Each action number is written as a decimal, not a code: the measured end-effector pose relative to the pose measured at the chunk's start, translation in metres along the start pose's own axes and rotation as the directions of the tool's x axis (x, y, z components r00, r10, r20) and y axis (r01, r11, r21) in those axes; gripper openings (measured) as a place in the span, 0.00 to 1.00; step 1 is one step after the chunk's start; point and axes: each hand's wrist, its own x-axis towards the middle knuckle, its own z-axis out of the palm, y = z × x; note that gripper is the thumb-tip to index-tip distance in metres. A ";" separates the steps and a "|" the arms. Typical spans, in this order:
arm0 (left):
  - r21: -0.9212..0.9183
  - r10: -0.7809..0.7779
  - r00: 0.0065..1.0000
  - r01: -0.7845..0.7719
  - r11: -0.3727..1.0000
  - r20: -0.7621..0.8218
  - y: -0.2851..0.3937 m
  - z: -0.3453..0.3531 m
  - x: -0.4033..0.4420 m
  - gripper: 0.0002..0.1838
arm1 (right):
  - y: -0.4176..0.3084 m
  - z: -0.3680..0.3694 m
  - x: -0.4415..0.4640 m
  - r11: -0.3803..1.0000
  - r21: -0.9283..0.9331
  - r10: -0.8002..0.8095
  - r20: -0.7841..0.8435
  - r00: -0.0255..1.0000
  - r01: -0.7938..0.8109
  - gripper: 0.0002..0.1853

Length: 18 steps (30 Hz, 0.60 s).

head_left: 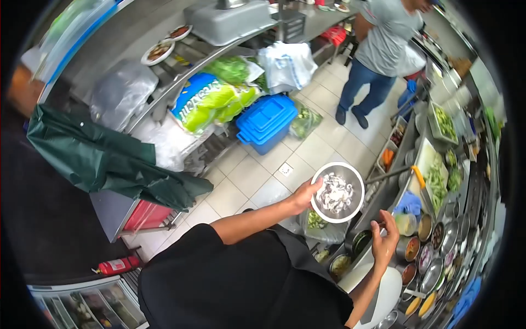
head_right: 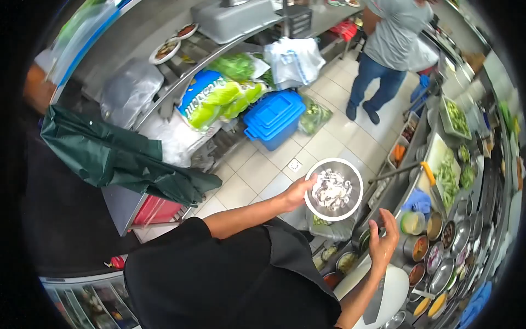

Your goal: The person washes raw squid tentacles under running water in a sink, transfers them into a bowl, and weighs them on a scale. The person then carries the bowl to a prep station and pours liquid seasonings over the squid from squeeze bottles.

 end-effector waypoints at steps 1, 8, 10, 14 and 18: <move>-0.026 0.051 0.999 -0.052 0.998 -0.017 -0.005 -0.016 -0.005 0.27 | 0.006 0.021 0.002 0.997 0.076 -0.008 -0.018 1.000 0.009 0.20; 0.164 0.007 1.000 -0.011 0.986 0.024 0.027 -0.125 -0.055 0.22 | -0.050 0.160 -0.044 0.976 0.167 0.165 -0.170 0.972 -0.137 0.21; 0.218 -0.166 0.975 0.132 0.967 0.146 0.020 -0.156 -0.057 0.27 | -0.059 0.174 -0.102 0.949 0.157 0.304 -0.238 0.922 -0.272 0.22; 0.372 -0.369 0.918 0.296 0.880 0.143 0.008 -0.148 -0.085 0.34 | -0.059 0.187 -0.244 0.868 0.097 0.455 -0.551 0.700 -0.487 0.21; 0.529 -0.474 0.863 0.323 0.785 0.175 0.017 -0.131 -0.110 0.34 | -0.081 0.181 -0.364 0.659 0.245 0.562 -0.788 0.250 -0.711 0.17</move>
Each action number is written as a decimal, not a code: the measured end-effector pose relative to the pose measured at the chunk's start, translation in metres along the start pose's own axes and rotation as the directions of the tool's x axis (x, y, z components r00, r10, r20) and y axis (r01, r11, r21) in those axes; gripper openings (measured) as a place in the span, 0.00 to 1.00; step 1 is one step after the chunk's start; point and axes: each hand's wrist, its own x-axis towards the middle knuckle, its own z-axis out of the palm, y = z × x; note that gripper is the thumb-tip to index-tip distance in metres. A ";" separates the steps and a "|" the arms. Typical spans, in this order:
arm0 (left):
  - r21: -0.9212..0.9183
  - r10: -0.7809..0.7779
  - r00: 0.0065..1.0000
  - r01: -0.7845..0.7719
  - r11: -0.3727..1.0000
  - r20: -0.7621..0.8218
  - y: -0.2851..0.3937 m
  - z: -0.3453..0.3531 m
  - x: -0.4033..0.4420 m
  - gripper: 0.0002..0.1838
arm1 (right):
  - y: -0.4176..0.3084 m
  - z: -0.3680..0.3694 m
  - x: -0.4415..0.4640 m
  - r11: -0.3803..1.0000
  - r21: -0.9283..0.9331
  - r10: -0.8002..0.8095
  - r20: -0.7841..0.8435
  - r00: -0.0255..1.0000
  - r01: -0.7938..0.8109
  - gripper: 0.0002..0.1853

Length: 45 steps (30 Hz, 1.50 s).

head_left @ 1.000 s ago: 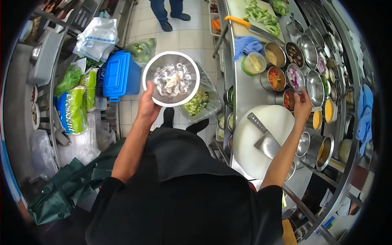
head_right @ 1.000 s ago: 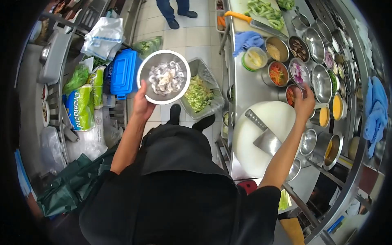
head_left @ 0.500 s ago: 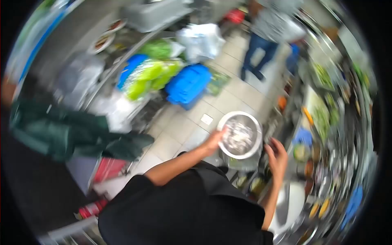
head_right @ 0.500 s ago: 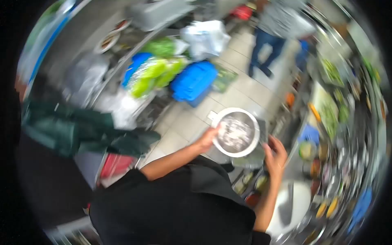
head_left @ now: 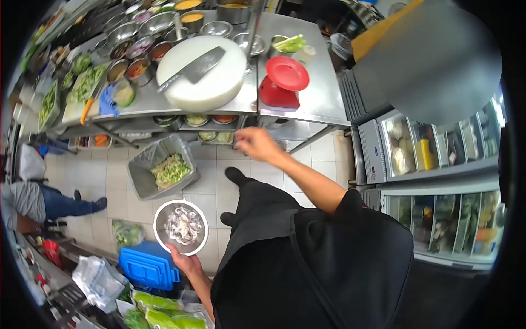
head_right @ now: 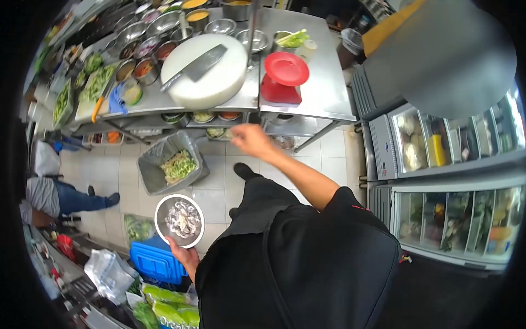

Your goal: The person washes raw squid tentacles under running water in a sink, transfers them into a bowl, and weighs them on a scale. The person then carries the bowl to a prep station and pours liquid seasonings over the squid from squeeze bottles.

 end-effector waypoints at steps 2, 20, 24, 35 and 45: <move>0.019 0.006 0.993 -0.008 1.000 0.118 -0.005 0.000 0.015 0.33 | 0.028 -0.046 0.007 0.995 -0.008 0.093 -0.339 0.936 -0.102 0.14; 0.045 -0.048 0.913 0.033 0.998 0.405 -0.099 0.369 0.027 0.29 | 0.267 -0.230 0.179 0.944 0.330 0.217 -0.574 0.790 -0.020 0.40; 0.073 -0.071 0.895 0.043 0.996 0.440 -0.112 0.419 0.036 0.29 | 0.172 -0.299 0.172 0.948 -0.194 -0.309 -0.366 0.878 0.253 0.34; 0.235 -0.167 0.877 0.065 0.970 0.451 -0.142 0.483 0.042 0.29 | 0.094 -0.329 0.158 0.492 -0.651 -0.621 0.202 0.757 0.578 0.22; 0.224 -0.169 0.876 0.072 0.972 0.452 -0.165 0.492 0.037 0.31 | 0.136 -0.337 0.152 0.889 -0.155 -0.408 0.157 0.899 0.431 0.35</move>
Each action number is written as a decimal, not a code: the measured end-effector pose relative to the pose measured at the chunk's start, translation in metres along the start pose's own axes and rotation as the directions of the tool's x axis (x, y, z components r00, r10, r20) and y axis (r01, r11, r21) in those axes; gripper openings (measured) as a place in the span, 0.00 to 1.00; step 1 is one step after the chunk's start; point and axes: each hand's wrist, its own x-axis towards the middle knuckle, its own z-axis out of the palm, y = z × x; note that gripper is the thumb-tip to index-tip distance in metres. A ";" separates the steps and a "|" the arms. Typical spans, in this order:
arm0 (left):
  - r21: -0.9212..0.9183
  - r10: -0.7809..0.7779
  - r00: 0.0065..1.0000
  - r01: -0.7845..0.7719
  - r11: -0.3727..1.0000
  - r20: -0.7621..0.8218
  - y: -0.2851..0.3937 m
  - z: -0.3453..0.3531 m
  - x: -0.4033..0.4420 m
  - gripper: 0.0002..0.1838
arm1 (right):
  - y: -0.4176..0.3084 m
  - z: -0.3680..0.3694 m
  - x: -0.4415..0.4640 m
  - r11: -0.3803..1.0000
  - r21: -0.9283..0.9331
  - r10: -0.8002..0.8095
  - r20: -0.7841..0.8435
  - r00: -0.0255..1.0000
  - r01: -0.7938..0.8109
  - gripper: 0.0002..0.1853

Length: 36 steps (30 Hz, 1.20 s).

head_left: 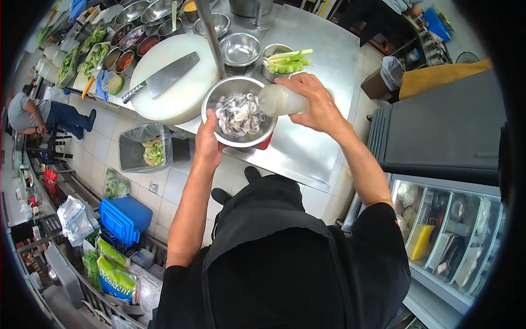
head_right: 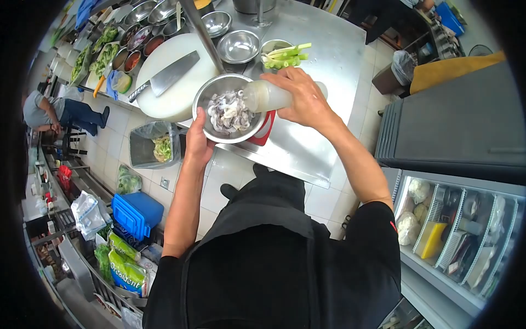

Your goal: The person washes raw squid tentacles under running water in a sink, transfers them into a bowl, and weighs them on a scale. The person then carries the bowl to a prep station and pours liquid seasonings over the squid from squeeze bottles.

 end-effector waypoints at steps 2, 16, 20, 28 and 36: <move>-0.020 -0.008 1.000 0.008 1.000 -0.009 -0.004 0.001 -0.001 0.31 | 0.026 0.014 -0.004 0.985 0.174 0.032 -0.054 0.998 -0.022 0.36; -0.021 -0.085 0.990 0.088 0.996 0.113 -0.027 0.034 -0.033 0.30 | 0.075 0.039 -0.069 0.951 0.238 0.291 -0.488 0.823 -0.196 0.53; 0.017 -0.182 0.958 0.183 0.983 0.221 -0.052 0.049 -0.050 0.32 | 0.062 -0.055 -0.249 0.801 -0.039 0.364 -0.760 0.539 -0.597 0.35; 0.066 -0.416 0.789 0.436 0.898 0.452 -0.126 0.063 -0.006 0.32 | -0.102 -0.288 -0.541 -0.112 0.150 -0.083 -0.986 -0.141 -0.982 0.19; 0.101 -0.410 0.775 0.416 0.904 0.481 -0.225 0.220 -0.036 0.32 | -0.035 -0.345 -0.612 -0.019 -0.162 0.118 -0.980 0.159 -0.987 0.18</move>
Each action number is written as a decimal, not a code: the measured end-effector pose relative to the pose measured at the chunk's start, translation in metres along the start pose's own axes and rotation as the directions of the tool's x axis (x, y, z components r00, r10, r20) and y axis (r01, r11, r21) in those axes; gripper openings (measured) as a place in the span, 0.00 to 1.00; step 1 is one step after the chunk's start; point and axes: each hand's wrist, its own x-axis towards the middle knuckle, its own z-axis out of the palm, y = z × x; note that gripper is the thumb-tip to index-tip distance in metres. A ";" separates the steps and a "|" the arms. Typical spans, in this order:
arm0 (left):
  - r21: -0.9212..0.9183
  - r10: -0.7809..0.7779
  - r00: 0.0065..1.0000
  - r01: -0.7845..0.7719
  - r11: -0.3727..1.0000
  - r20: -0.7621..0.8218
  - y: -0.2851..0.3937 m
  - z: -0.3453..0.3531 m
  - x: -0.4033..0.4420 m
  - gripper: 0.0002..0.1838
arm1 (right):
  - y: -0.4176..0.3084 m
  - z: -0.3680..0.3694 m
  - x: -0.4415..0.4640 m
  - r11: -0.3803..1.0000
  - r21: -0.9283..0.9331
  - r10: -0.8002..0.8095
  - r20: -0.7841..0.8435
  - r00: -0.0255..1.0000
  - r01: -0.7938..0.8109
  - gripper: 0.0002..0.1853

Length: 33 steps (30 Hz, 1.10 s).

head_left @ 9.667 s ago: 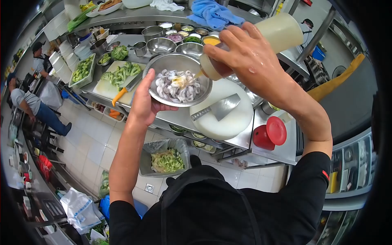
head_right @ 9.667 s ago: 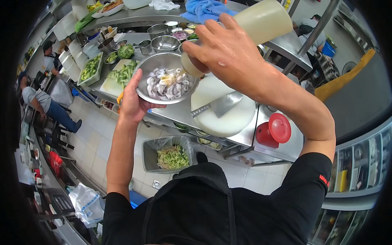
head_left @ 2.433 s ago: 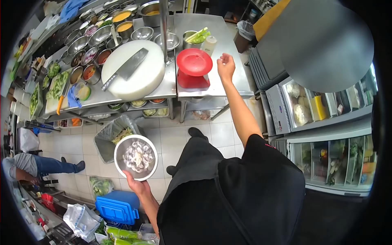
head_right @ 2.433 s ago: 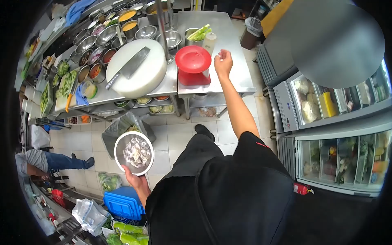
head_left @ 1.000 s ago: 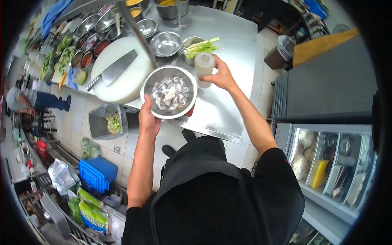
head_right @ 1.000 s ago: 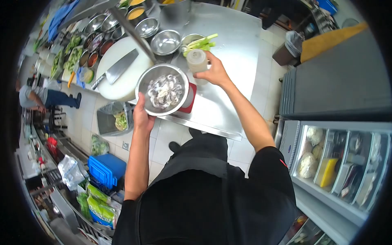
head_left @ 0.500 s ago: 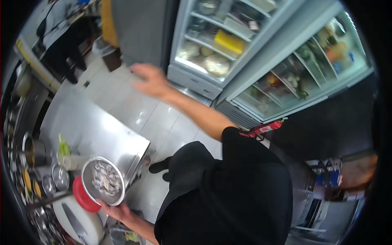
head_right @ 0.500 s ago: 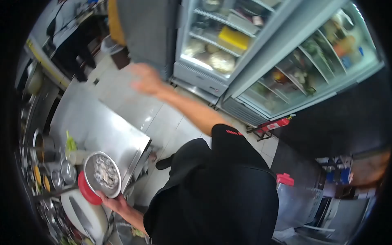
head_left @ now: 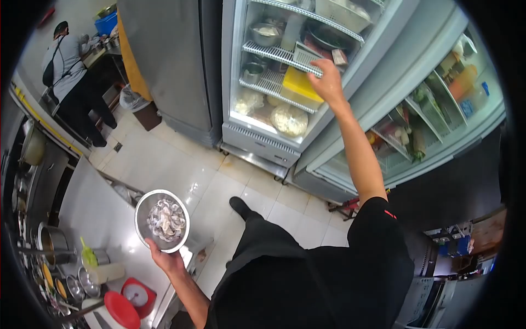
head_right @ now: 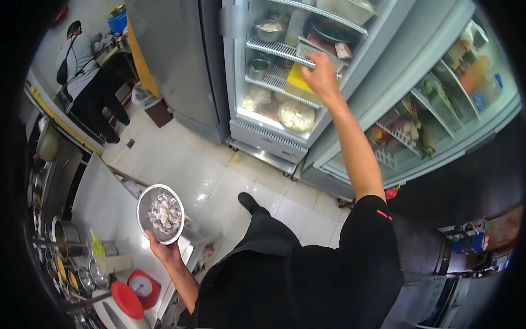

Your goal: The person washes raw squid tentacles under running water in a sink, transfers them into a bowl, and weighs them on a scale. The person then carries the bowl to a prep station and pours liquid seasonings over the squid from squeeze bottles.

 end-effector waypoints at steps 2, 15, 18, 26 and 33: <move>-0.033 0.028 0.999 -0.027 0.999 0.016 -0.027 0.031 0.033 0.32 | 0.004 0.041 0.039 0.967 -0.037 -0.252 -0.035 0.967 0.251 0.19; 0.045 0.192 0.933 -0.188 0.981 -0.304 -0.058 0.096 0.049 0.32 | -0.042 0.183 0.149 0.846 0.225 -0.516 0.120 0.848 0.483 0.17; 0.053 0.216 0.879 -0.214 0.975 -0.426 -0.051 0.095 0.025 0.33 | -0.097 0.235 0.163 0.715 0.017 -0.680 0.250 0.689 0.699 0.23; 0.002 0.232 0.871 -0.257 0.967 -0.434 -0.043 0.001 -0.008 0.30 | -0.087 0.289 0.362 0.402 -0.490 -0.496 0.593 0.634 0.774 0.10; 0.013 0.137 0.951 -0.139 0.990 -0.276 -0.020 -0.021 0.012 0.31 | -0.145 0.272 0.304 0.504 -0.517 -0.545 0.430 0.720 0.691 0.08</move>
